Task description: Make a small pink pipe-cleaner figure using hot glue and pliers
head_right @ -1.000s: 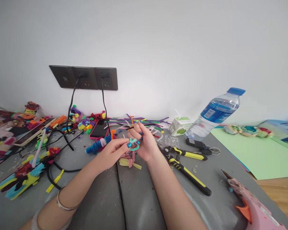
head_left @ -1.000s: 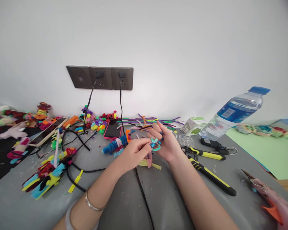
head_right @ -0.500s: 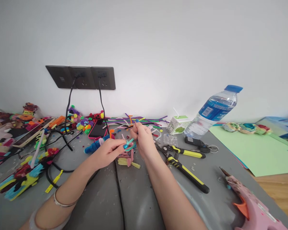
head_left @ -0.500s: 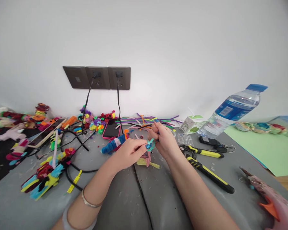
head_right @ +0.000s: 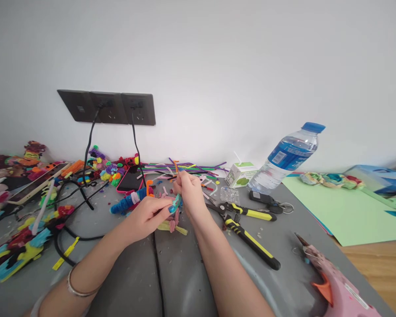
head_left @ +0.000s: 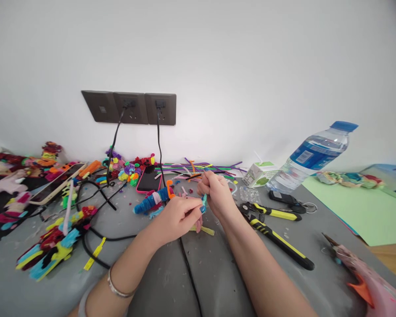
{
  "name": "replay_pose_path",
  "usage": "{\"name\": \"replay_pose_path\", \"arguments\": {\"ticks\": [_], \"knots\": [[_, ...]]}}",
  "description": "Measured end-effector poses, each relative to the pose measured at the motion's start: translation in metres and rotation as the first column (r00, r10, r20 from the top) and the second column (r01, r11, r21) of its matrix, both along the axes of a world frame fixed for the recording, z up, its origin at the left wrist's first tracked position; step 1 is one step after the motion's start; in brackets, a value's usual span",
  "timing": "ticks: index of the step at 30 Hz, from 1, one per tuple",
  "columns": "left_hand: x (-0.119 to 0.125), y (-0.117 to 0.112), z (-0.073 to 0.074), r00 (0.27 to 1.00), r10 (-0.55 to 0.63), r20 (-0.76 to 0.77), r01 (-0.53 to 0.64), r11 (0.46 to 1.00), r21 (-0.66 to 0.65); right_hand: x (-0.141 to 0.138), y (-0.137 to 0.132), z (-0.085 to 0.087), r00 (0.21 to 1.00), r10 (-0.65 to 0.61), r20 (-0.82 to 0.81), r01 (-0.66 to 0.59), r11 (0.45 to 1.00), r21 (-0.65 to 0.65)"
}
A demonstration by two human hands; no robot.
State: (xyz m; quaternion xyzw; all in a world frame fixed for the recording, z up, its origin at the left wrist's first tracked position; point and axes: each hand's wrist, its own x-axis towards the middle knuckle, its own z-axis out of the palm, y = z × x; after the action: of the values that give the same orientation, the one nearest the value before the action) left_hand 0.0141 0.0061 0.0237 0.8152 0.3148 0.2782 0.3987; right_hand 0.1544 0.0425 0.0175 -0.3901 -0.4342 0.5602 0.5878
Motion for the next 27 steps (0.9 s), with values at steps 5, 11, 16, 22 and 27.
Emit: {"name": "replay_pose_path", "arguments": {"ticks": [5, 11, 16, 22, 27], "knots": [[0.000, 0.009, -0.009, 0.984, 0.175, -0.046, -0.170, 0.981, 0.093, 0.009, 0.002, -0.002, 0.995, -0.085, 0.045, 0.078, 0.989, 0.129], [-0.005, 0.015, -0.013, 0.921, 0.385, -0.054, -0.368, 0.909, 0.195, 0.013, -0.001, -0.001, 0.989, -0.027, 0.146, -0.013, 0.964, 0.266], [-0.007, 0.015, -0.014, 0.877, 0.480, -0.031, -0.465, 0.864, 0.194, 0.009, -0.005, -0.002, 0.935, -0.011, 0.355, -0.105, 0.946, 0.306], [-0.006, 0.014, -0.012, 0.872, 0.488, -0.042, -0.472, 0.861, 0.192, 0.007, -0.007, -0.005, 0.938, -0.066, 0.341, -0.046, 0.950, 0.310], [-0.008, 0.017, -0.013, 0.847, 0.520, 0.112, -0.526, 0.788, 0.319, 0.002, -0.008, -0.007, 0.995, 0.005, 0.102, -0.031, 0.968, 0.249]]}}
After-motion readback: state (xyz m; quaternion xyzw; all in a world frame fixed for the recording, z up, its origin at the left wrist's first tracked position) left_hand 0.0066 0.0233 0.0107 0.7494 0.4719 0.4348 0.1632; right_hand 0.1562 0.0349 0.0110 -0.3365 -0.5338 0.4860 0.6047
